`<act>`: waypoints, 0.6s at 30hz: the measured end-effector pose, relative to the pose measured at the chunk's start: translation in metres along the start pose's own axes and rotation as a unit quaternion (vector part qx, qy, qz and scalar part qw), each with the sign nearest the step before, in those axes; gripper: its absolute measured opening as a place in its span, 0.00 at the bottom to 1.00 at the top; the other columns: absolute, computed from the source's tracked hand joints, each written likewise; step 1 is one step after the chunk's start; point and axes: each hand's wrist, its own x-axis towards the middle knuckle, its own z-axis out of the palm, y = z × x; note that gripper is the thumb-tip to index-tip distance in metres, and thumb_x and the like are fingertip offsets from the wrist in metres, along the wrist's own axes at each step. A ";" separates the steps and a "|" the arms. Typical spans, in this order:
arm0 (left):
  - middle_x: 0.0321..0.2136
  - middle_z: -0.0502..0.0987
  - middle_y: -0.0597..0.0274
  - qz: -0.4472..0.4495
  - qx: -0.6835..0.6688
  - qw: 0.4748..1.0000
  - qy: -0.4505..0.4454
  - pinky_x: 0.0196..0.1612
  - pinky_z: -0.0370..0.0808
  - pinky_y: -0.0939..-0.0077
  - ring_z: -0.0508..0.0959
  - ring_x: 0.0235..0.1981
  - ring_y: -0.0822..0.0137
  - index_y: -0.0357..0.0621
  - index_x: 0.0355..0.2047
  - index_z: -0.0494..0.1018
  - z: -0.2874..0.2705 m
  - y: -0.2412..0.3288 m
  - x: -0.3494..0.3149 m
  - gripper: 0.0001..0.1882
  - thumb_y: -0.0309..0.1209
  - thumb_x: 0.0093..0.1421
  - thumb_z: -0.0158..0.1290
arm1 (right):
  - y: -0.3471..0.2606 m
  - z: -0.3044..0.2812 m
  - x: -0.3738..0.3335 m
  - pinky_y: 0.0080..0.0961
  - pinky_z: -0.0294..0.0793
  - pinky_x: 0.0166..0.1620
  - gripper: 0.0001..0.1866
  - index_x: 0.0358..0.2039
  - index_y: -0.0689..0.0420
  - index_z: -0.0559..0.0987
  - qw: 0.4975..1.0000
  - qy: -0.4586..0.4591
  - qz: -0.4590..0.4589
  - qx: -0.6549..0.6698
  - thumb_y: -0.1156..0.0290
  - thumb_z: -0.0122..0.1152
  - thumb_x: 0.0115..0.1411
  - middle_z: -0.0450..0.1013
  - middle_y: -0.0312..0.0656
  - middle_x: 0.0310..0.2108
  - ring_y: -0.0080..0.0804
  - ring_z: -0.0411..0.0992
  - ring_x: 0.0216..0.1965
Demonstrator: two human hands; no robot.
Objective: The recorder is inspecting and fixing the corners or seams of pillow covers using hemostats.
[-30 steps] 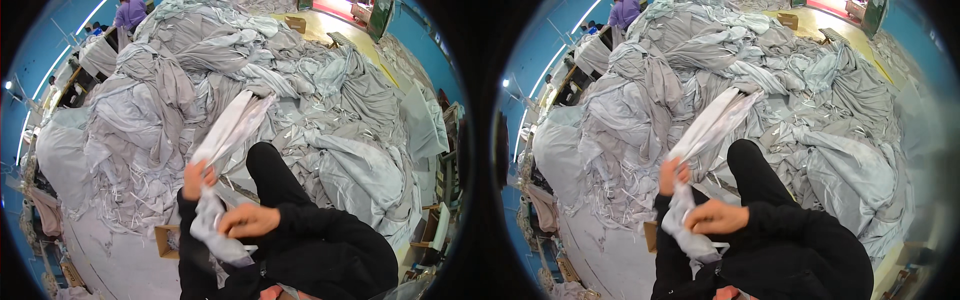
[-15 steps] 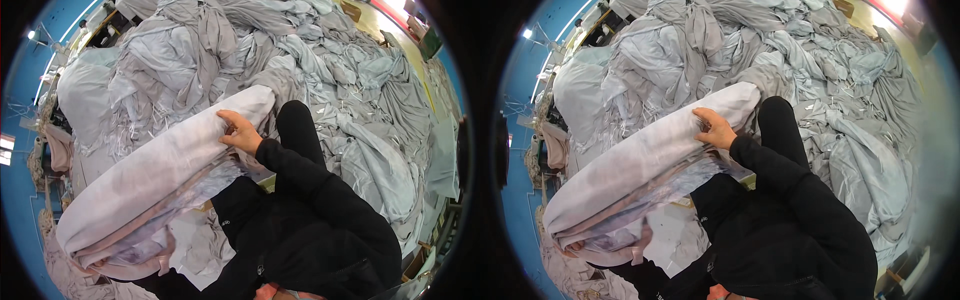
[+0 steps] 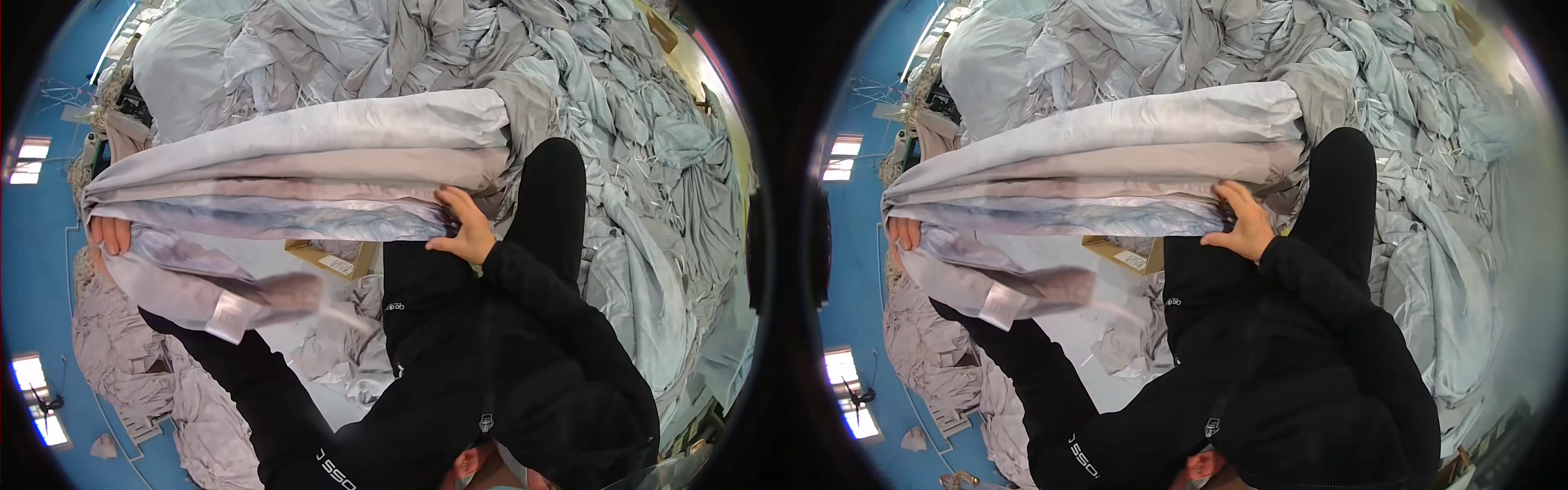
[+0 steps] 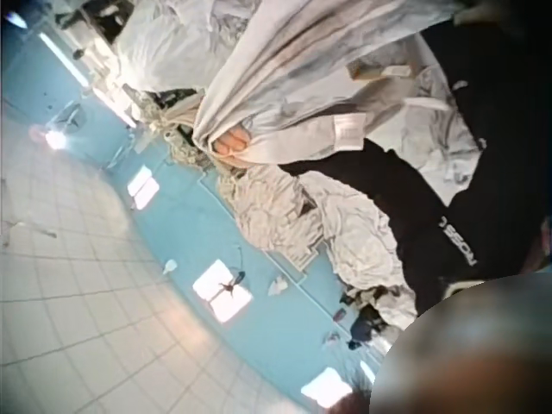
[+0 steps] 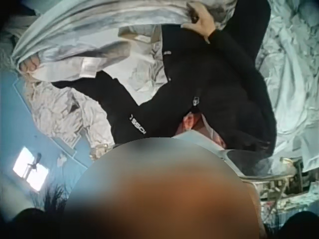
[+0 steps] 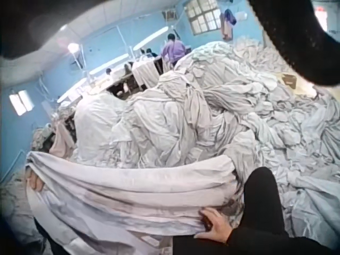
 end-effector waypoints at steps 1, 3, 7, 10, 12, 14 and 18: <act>0.30 0.78 0.57 0.007 -0.003 1.000 -0.015 0.35 0.79 0.75 0.78 0.27 0.67 0.34 0.47 0.72 0.010 0.028 -0.020 0.15 0.33 0.67 0.45 | -0.016 0.009 0.009 0.32 0.70 0.56 0.43 0.57 0.61 0.72 0.999 0.025 0.015 0.021 0.63 0.82 0.40 0.69 0.48 0.52 0.42 0.70 0.54; 0.31 0.78 0.56 0.009 -0.021 0.999 -0.049 0.35 0.79 0.75 0.78 0.27 0.67 0.34 0.47 0.72 -0.047 0.025 0.086 0.15 0.32 0.67 0.45 | -0.024 0.017 0.020 0.31 0.71 0.54 0.40 0.55 0.61 0.74 0.997 0.052 0.033 0.044 0.65 0.82 0.41 0.69 0.48 0.51 0.40 0.71 0.51; 0.32 0.78 0.56 -0.001 -0.103 0.987 -0.120 0.36 0.79 0.75 0.78 0.27 0.67 0.33 0.48 0.72 -0.046 0.027 0.079 0.15 0.32 0.68 0.44 | 0.026 0.025 0.027 0.25 0.72 0.49 0.24 0.49 0.61 0.78 0.985 0.077 0.114 0.101 0.69 0.74 0.52 0.75 0.43 0.40 0.29 0.74 0.42; 0.32 0.78 0.56 -0.015 -0.165 0.971 -0.171 0.36 0.79 0.75 0.78 0.27 0.67 0.33 0.49 0.71 -0.018 0.029 0.041 0.16 0.31 0.68 0.43 | 0.040 0.023 0.029 0.22 0.72 0.46 0.14 0.43 0.63 0.81 0.961 0.085 0.200 0.170 0.69 0.68 0.59 0.78 0.38 0.30 0.21 0.74 0.37; 0.33 0.78 0.55 -0.016 -0.195 0.959 -0.205 0.36 0.79 0.75 0.78 0.28 0.66 0.33 0.50 0.71 -0.052 0.043 0.076 0.16 0.31 0.69 0.43 | 0.070 0.033 0.018 0.22 0.72 0.46 0.14 0.43 0.63 0.81 0.931 0.064 0.213 0.288 0.69 0.68 0.60 0.79 0.37 0.33 0.21 0.74 0.38; 0.33 0.78 0.55 -0.016 -0.213 0.948 -0.237 0.36 0.79 0.75 0.78 0.28 0.66 0.33 0.50 0.71 -0.090 0.059 0.131 0.16 0.30 0.69 0.42 | 0.085 0.046 0.004 0.22 0.71 0.49 0.18 0.51 0.61 0.77 0.933 0.001 0.207 0.295 0.71 0.65 0.61 0.77 0.37 0.44 0.20 0.72 0.41; 0.34 0.78 0.55 -0.045 -0.288 0.910 -0.296 0.36 0.79 0.76 0.78 0.28 0.66 0.32 0.51 0.70 -0.118 0.048 0.146 0.16 0.30 0.69 0.42 | 0.088 0.043 -0.013 0.22 0.73 0.47 0.27 0.58 0.58 0.73 0.956 0.000 0.163 0.243 0.78 0.64 0.55 0.74 0.35 0.50 0.22 0.72 0.40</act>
